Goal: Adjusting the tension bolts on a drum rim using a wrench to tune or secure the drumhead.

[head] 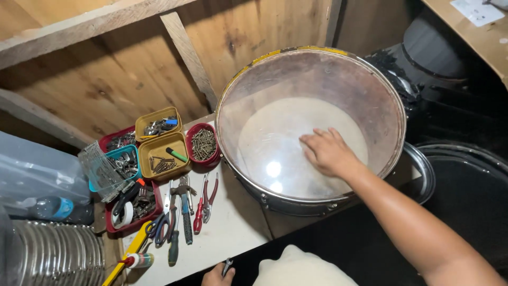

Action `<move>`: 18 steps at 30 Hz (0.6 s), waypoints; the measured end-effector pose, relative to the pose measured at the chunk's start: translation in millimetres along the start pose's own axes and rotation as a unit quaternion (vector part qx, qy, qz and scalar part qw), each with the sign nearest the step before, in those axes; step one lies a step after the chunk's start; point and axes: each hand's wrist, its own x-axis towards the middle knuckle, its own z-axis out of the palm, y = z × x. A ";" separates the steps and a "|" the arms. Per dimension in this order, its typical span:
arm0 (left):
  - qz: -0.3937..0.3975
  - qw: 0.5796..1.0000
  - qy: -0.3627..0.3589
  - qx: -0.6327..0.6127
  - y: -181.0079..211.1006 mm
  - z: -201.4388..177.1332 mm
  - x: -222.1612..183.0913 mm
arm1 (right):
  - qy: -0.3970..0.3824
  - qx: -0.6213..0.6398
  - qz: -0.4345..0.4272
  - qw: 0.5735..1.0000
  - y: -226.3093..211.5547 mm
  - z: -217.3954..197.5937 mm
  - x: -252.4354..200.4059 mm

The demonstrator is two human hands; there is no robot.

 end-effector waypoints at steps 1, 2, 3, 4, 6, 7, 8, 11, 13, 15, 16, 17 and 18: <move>0.000 1.000 0.000 -0.003 -2.0 3.8 1.9 | 0.000 -0.003 -0.001 1.000 4.5 -2.9 11.9; 0.001 1.000 -0.004 0.006 -4.5 6.5 4.6 | 0.001 -0.010 0.010 1.000 8.6 -5.5 24.0; 0.002 1.000 -0.009 0.014 -6.8 9.5 7.3 | 0.003 -0.018 0.021 1.000 12.9 -8.2 36.1; 0.002 1.000 -0.008 0.013 -7.8 10.4 5.1 | 0.003 -0.019 0.020 1.000 12.7 -13.0 44.4; -0.029 0.999 0.016 -0.040 -10.0 11.8 0.9 | -0.043 -0.028 0.066 0.996 12.4 -22.6 61.0; -0.029 0.999 0.016 -0.041 -8.6 9.2 0.9 | -0.043 -0.029 0.066 0.996 12.2 -24.9 65.5; -0.032 0.998 0.011 -0.044 -7.4 6.4 1.1 | -0.040 -0.030 0.075 0.996 11.7 -27.1 69.9; -0.042 0.998 -0.001 -0.053 -4.1 -1.5 1.5 | -0.024 -0.042 0.082 0.995 17.7 -22.4 81.4; -0.049 0.997 -0.010 -0.060 -2.4 -7.3 1.4 | -0.012 -0.053 0.080 0.995 21.9 -14.8 87.5; -0.057 0.996 -0.020 -0.067 -0.9 -10.7 -0.5 | 0.006 -0.050 0.087 0.995 25.0 -5.3 91.1; -0.063 0.995 -0.026 -0.069 -3.2 -11.8 -4.8 | 0.003 -0.049 0.086 0.995 41.1 16.1 97.3; -0.069 0.995 -0.032 -0.071 -5.5 -12.8 -9.5 | 0.038 -0.083 0.067 0.994 57.0 37.5 102.9; -0.071 0.994 -0.035 -0.076 -3.4 -15.5 -8.5 | 0.079 -0.119 0.049 0.989 74.5 54.3 112.1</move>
